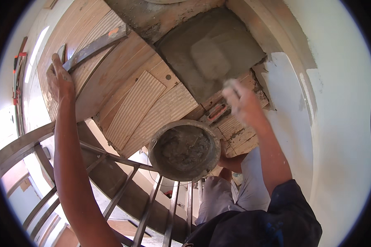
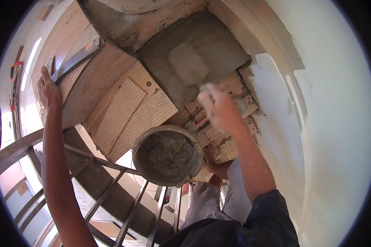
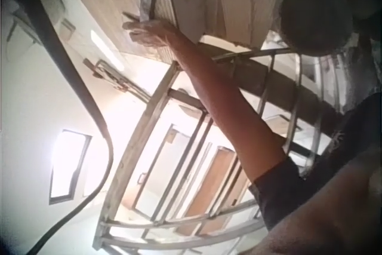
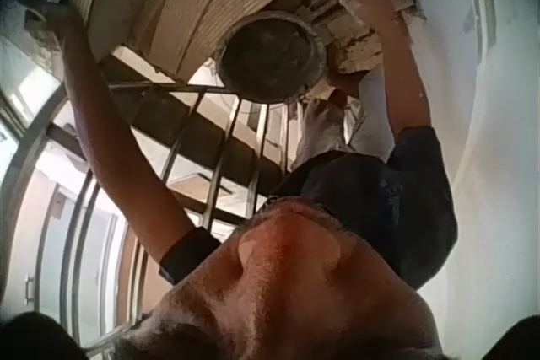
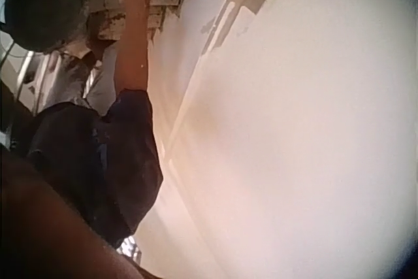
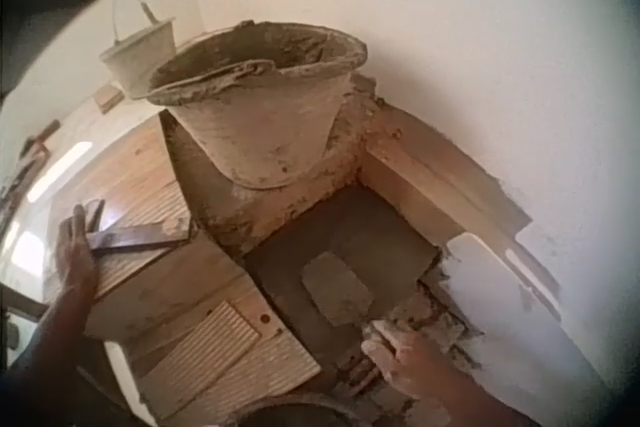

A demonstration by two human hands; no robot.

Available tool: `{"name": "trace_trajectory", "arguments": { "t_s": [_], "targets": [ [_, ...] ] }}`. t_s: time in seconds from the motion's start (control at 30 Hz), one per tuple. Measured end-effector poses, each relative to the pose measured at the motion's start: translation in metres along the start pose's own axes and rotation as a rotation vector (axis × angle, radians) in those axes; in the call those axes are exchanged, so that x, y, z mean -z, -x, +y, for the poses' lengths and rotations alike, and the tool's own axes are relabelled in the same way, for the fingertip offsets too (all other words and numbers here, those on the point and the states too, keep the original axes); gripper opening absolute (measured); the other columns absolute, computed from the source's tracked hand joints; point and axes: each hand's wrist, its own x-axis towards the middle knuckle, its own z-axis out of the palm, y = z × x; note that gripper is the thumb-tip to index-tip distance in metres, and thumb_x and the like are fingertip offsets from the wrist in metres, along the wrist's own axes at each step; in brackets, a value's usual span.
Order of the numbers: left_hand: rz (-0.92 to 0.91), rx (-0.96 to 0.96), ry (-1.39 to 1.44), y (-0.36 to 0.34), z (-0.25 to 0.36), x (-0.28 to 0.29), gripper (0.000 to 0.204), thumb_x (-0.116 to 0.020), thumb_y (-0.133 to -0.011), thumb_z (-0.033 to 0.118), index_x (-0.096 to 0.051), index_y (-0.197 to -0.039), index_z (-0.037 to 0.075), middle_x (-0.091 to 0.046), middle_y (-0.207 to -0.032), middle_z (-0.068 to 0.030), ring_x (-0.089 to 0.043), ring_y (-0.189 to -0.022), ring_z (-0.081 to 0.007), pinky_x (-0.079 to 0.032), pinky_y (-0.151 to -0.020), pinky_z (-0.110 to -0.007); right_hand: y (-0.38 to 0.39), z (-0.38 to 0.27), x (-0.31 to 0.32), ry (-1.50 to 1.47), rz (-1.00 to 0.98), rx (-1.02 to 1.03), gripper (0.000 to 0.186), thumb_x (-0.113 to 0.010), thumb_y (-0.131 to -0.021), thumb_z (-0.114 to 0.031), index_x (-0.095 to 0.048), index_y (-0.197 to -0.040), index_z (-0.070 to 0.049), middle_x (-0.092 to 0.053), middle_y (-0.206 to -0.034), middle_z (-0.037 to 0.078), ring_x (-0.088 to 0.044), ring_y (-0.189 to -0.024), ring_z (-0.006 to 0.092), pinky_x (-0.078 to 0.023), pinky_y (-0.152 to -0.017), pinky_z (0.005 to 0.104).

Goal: Applying mortar to a step and laying a tile on a staircase.

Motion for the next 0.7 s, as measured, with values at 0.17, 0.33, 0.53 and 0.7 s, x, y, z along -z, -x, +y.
{"name": "trace_trajectory", "arguments": {
  "t_s": [0.17, 0.33, 0.53, 0.7],
  "targets": [
    [-0.002, -0.022, -0.011, 0.001, 0.0, -0.002, 0.096, -0.038, -0.096, 0.08, -0.056, -0.143, -0.003, -0.061, -0.137, -0.0263, -0.057, -0.13, -0.0394, -0.039, -0.111, -0.047, 0.031, 0.03, -0.028, 0.088, -0.082, 0.067, 0.048, -0.055, -0.104, -0.044, -0.06, -0.131, -0.004, -0.07, -0.114, 0.024, -0.07, -0.108, 0.0369, -0.053, -0.092, 0.0452],
    [-0.014, -0.013, 0.005, 0.0, -0.005, 0.001, 0.097, -0.039, -0.096, 0.081, -0.056, -0.142, -0.002, -0.064, -0.133, -0.0259, -0.059, -0.126, -0.039, -0.04, -0.11, -0.046, 0.01, 0.04, 0.02, 0.099, -0.215, -0.021, 0.05, -0.056, -0.104, -0.045, -0.059, -0.134, -0.005, -0.072, -0.112, 0.02, -0.069, -0.103, 0.0359, -0.053, -0.089, 0.0472],
    [-0.025, -0.014, -0.01, 0.0, 0.0, 0.0, 0.098, -0.038, -0.095, 0.081, -0.055, -0.143, -0.003, -0.063, -0.133, -0.0278, -0.059, -0.127, -0.0401, -0.04, -0.109, -0.047, -0.015, 0.067, 0.093, -0.156, 0.061, -0.194, 0.045, -0.06, -0.103, -0.041, -0.061, -0.13, -0.005, -0.062, -0.088, 0.005, -0.056, -0.061, 0.0145, -0.049, -0.056, 0.0322],
    [-0.028, -0.01, -0.014, -0.002, -0.003, 0.001, 0.097, -0.038, -0.096, 0.08, -0.055, -0.143, -0.003, -0.062, -0.135, -0.0287, -0.058, -0.128, -0.0408, -0.04, -0.109, -0.047, 0.009, 0.06, 0.076, -0.264, -0.03, -0.242, 0.042, -0.059, -0.104, -0.039, -0.061, -0.129, -0.005, -0.062, -0.088, 0.006, -0.058, -0.064, 0.0149, -0.05, -0.06, 0.0336]
  ]
}}
